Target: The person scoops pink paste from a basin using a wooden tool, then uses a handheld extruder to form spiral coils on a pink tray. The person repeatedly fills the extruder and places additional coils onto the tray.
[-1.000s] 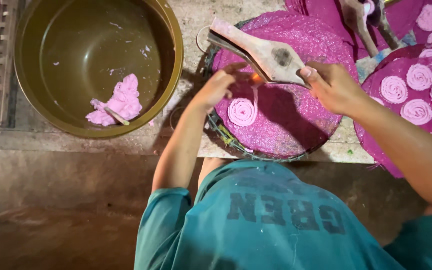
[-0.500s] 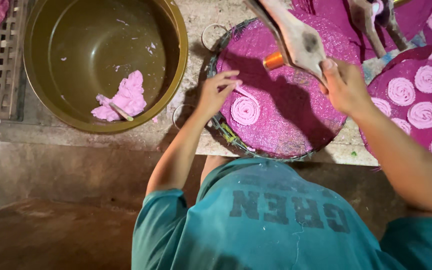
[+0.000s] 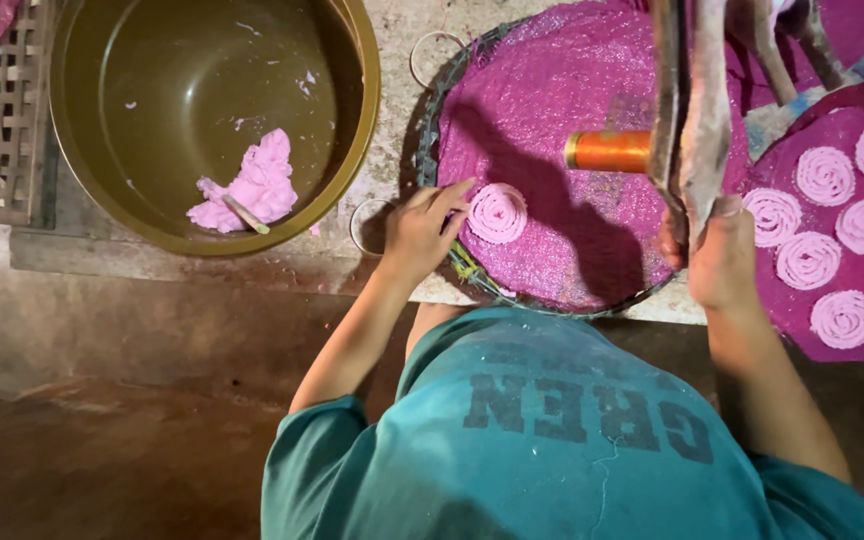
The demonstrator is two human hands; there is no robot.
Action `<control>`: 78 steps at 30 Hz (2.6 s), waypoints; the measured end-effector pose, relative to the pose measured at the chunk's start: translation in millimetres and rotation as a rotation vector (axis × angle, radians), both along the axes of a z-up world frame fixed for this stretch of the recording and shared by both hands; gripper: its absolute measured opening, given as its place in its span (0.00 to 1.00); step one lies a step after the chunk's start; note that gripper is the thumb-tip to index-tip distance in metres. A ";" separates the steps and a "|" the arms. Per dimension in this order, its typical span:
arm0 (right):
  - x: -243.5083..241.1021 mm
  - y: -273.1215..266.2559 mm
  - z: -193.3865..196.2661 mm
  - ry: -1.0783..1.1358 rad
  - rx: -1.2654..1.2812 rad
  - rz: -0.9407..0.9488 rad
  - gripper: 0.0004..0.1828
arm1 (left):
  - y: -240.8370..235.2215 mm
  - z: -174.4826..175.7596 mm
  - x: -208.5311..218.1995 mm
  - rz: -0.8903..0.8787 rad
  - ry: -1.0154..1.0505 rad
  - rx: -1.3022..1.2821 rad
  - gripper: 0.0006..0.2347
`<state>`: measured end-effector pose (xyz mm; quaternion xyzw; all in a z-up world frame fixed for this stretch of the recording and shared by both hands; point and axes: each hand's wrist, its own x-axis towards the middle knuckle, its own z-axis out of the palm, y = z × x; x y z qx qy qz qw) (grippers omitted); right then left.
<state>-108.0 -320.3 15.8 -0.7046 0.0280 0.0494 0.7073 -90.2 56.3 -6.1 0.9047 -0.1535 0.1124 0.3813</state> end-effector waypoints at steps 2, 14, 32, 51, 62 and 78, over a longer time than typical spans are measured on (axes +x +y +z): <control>-5.5 -4.8 -2.5 0.021 -0.003 -0.040 0.47 | -0.2 3.8 -5.7 0.008 -0.002 0.044 0.20; -25.3 -26.3 -15.6 -0.011 0.099 -0.109 0.46 | -21.9 23.3 -26.3 0.096 -0.069 0.108 0.14; 30.0 25.1 212.3 -1.207 -0.464 1.205 0.31 | -111.5 199.7 -54.2 -1.011 0.607 -0.031 0.20; 36.5 54.1 195.6 -1.676 -1.442 0.577 0.08 | 27.3 126.6 -27.2 -0.645 1.069 -0.641 0.14; 4.7 230.5 22.1 -0.028 -1.207 -0.045 0.40 | 290.1 55.0 -0.3 -0.026 0.748 -0.502 0.02; 65.8 416.4 81.7 -0.370 -0.660 0.225 0.09 | 373.8 40.5 50.9 0.137 -0.067 -0.592 0.18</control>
